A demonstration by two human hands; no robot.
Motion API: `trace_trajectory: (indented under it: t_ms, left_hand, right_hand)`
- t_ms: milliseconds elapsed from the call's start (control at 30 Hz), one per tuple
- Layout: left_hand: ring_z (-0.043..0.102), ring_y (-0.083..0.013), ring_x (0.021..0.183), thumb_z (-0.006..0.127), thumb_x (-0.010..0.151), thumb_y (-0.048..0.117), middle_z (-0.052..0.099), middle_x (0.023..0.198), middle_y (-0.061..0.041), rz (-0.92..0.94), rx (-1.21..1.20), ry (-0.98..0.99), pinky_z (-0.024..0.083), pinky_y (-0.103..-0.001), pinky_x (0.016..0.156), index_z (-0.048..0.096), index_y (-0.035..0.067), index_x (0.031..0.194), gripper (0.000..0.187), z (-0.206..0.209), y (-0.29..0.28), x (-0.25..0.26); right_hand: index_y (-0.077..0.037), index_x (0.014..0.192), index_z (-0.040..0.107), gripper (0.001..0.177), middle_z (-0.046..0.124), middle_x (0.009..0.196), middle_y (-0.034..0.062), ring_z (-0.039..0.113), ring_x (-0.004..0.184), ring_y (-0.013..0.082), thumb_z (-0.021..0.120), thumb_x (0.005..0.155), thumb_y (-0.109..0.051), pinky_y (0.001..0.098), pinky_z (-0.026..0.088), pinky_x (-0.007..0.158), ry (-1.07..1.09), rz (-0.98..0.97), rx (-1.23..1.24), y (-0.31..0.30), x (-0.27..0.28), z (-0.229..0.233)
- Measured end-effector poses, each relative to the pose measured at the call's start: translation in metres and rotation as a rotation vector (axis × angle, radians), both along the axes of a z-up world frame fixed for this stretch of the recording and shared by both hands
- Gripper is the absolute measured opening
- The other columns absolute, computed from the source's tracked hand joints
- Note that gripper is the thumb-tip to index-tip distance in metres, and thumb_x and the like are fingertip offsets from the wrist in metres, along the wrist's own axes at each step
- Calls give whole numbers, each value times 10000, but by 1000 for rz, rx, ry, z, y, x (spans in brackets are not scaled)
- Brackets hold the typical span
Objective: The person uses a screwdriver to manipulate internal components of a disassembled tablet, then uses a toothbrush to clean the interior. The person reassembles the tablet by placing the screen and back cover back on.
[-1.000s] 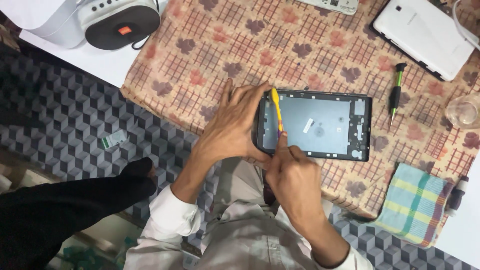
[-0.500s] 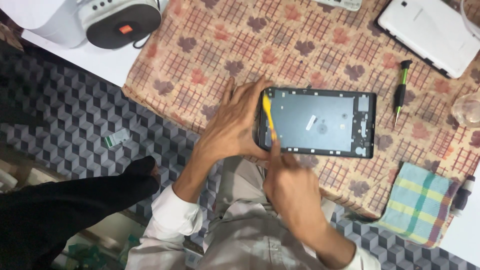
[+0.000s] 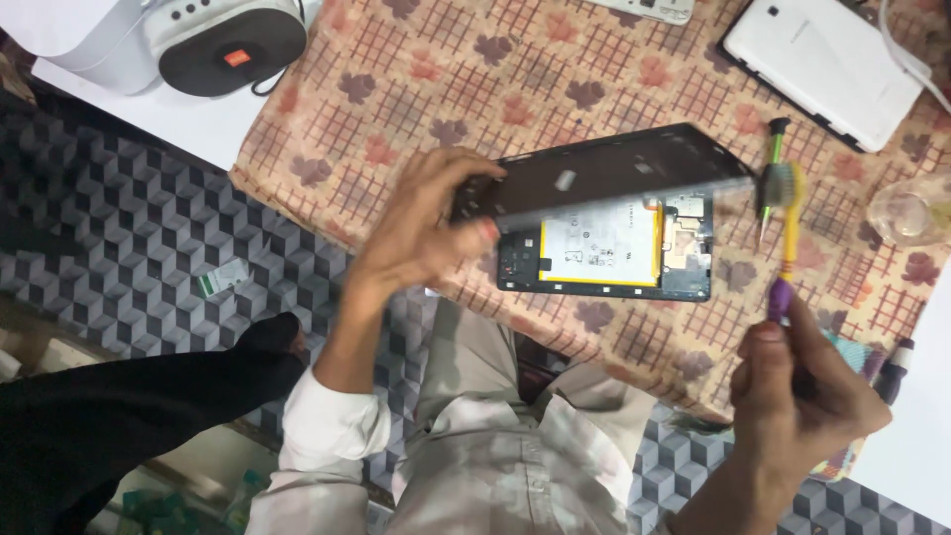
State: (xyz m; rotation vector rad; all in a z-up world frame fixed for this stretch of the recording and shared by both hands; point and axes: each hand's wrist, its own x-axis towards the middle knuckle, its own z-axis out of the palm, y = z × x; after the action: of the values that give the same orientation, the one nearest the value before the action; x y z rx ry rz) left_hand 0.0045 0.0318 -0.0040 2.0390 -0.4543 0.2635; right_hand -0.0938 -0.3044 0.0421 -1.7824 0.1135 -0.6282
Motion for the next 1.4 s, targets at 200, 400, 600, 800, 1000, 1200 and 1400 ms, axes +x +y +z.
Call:
trace_trajectory:
  t_ms: [200,400,600,800,1000,1200,1400]
  left_hand:
    - [461,-140,637,608,1074,489,495,647,-43,493,-186,121,313,-338,574,592,-35,779,601,-23,22,24]
    - [594,-131,862,724,1034,322,650,945,-52,578,-558,29,477,-279,738,635,-75,1068,408,-57,52,62]
    - [640,-174,1050,788,971,200,670,1162,-127,638,-540,8,526,-293,917,564,-93,1274,478,-58,74,61]
    - [667,-160,1043,727,997,205,710,1194,-104,540,-740,110,559,-269,924,650,-41,1269,374,-24,56,37]
    - [672,-113,925,623,1031,295,686,1062,-71,300,-758,215,585,-225,783,647,34,1243,336,-12,-2,19]
    - [631,-75,849,675,1055,207,661,1014,-56,33,-764,213,520,-203,717,518,22,1340,375,-16,-31,33]
    - [620,-67,880,691,1046,102,635,1094,-38,-20,-609,176,508,-219,716,503,-13,1316,349,-23,-50,35]
  right_hand:
    - [190,1400,607,381,639,794,109,514,519,78,671,1100,-34,189,370,440,-165,15,296,-24,7,-42]
    - [191,1396,602,373,608,750,104,452,456,67,627,1077,-3,192,335,402,-128,17,357,-23,3,-55]
    - [193,1391,601,343,627,792,119,482,489,79,627,1094,21,184,365,421,-134,21,336,-26,7,-63]
    - [133,1336,624,290,615,772,100,446,443,66,604,1103,-39,177,347,368,-84,-45,385,-27,6,-64]
    - [-57,1348,444,237,653,948,167,507,521,108,591,1164,-29,224,395,434,-124,172,593,-38,19,-67]
    - [-54,1481,332,577,691,1149,238,619,764,100,672,1052,128,184,447,597,-5,188,283,-33,35,-66]
    - [-13,1508,342,798,700,1345,210,653,863,112,811,870,92,216,548,645,184,145,-75,-9,39,-29]
